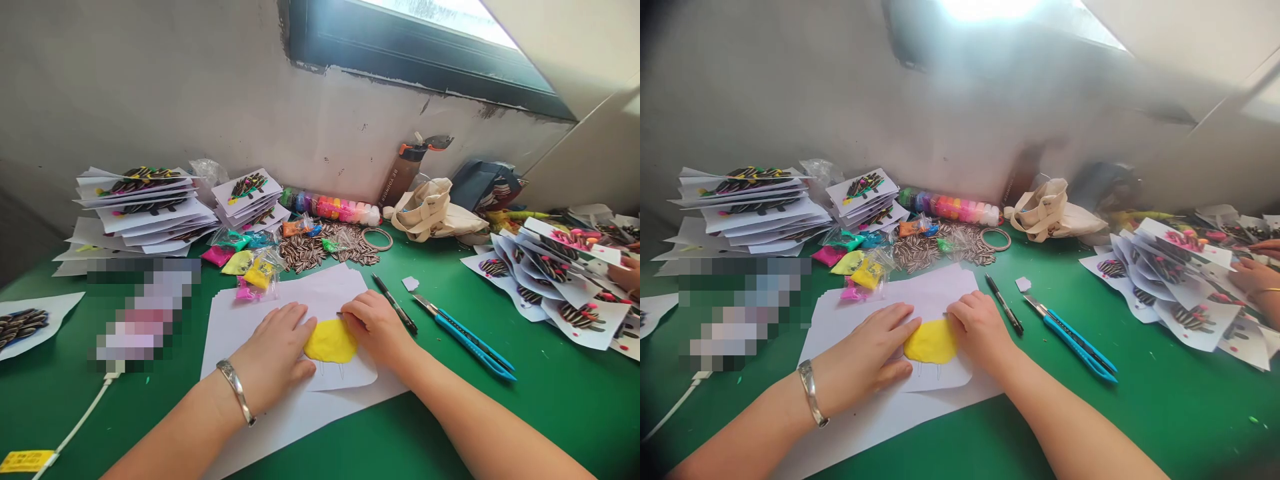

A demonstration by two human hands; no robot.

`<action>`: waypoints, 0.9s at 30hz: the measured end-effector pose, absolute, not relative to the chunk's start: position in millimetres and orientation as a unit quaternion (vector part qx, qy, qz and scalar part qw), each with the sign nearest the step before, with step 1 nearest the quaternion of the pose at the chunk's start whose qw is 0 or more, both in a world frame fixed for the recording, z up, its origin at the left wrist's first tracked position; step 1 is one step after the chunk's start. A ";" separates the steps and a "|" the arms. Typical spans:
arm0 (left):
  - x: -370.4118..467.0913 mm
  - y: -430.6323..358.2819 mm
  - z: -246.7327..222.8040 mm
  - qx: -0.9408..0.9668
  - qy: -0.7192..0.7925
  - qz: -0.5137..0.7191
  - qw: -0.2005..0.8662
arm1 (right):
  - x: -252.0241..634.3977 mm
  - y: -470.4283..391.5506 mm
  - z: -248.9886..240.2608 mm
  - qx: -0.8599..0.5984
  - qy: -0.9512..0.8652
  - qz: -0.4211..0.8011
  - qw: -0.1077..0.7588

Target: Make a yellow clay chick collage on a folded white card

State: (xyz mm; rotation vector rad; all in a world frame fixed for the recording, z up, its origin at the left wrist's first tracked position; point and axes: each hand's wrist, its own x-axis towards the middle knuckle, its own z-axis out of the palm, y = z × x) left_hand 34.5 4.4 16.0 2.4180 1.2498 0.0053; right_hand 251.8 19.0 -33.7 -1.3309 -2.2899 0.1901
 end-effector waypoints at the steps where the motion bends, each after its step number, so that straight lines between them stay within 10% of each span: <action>1: 34.4 4.6 16.0 0.868 0.450 0.003 0.208 | 251.5 19.4 -33.3 -0.484 -0.838 0.070 0.241; 27: 33.6 6.0 14.5 0.867 0.452 0.004 0.211 | 245.8 29.6 -30.2 -0.429 -0.868 0.082 0.236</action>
